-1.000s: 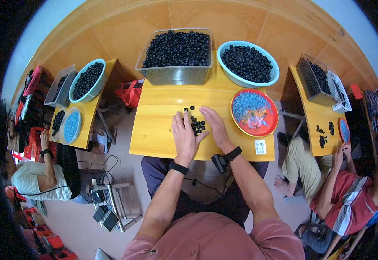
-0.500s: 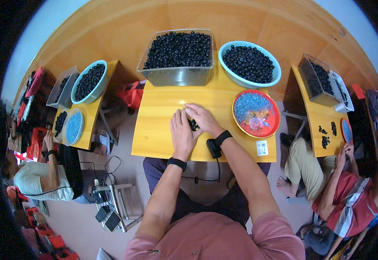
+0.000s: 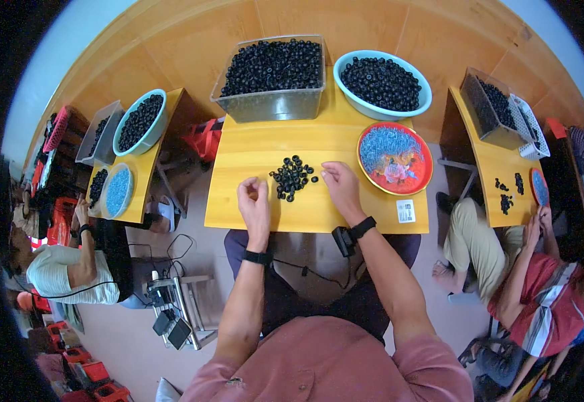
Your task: Assembling small black plastic components at a table in a workshop.
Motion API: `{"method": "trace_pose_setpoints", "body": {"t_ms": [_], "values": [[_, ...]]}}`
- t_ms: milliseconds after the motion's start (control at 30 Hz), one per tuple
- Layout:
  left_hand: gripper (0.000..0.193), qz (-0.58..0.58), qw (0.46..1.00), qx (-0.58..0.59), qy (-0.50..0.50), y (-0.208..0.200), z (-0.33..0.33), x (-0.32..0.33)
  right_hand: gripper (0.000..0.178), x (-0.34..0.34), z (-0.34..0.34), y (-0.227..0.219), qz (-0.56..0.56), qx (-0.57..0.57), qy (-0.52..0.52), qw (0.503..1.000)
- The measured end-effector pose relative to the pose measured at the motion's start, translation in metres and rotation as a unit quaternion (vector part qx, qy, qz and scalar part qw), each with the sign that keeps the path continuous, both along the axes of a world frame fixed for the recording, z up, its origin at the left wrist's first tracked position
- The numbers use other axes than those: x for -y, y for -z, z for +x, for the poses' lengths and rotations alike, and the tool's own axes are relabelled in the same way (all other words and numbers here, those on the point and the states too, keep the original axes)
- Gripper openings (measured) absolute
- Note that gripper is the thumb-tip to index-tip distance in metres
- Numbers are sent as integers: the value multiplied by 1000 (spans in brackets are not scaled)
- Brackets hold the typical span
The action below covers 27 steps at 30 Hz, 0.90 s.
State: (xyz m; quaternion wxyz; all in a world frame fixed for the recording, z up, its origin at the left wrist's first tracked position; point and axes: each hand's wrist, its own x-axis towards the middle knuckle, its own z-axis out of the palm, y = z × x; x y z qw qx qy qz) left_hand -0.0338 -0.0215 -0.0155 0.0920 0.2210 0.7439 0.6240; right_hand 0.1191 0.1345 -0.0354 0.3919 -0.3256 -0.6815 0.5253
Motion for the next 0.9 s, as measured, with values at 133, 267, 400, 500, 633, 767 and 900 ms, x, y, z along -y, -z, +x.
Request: {"method": "trace_pose_setpoints", "body": {"t_ms": [133, 267, 400, 500, 633, 767, 900], "values": [[19, -126, 975, -77, 164, -19, 11, 20, 17, 10, 5, -9, 56, 11, 33, 998], [21, -170, 952, -196, 163, -21, 15, 19, 19, 15, 5, -19, 90, 74, 33, 993], [18, -203, 951, -198, 126, -25, 20, 8, 22, 23, 3, -24, 146, 108, 8, 983], [18, -194, 950, -214, 115, -26, 25, 7, 25, 26, 2, -23, 213, 96, 2, 972], [14, -154, 972, -126, 129, -27, 39, 3, 29, 24, 5, -17, 232, 111, -13, 966], [15, -72, 980, -65, 173, -17, 52, -4, 29, 27, 7, -21, 178, 111, -12, 978], [28, -11, 975, 8, 221, -7, 55, -8, 31, 39, 13, -39, 87, 112, -23, 990]]}}
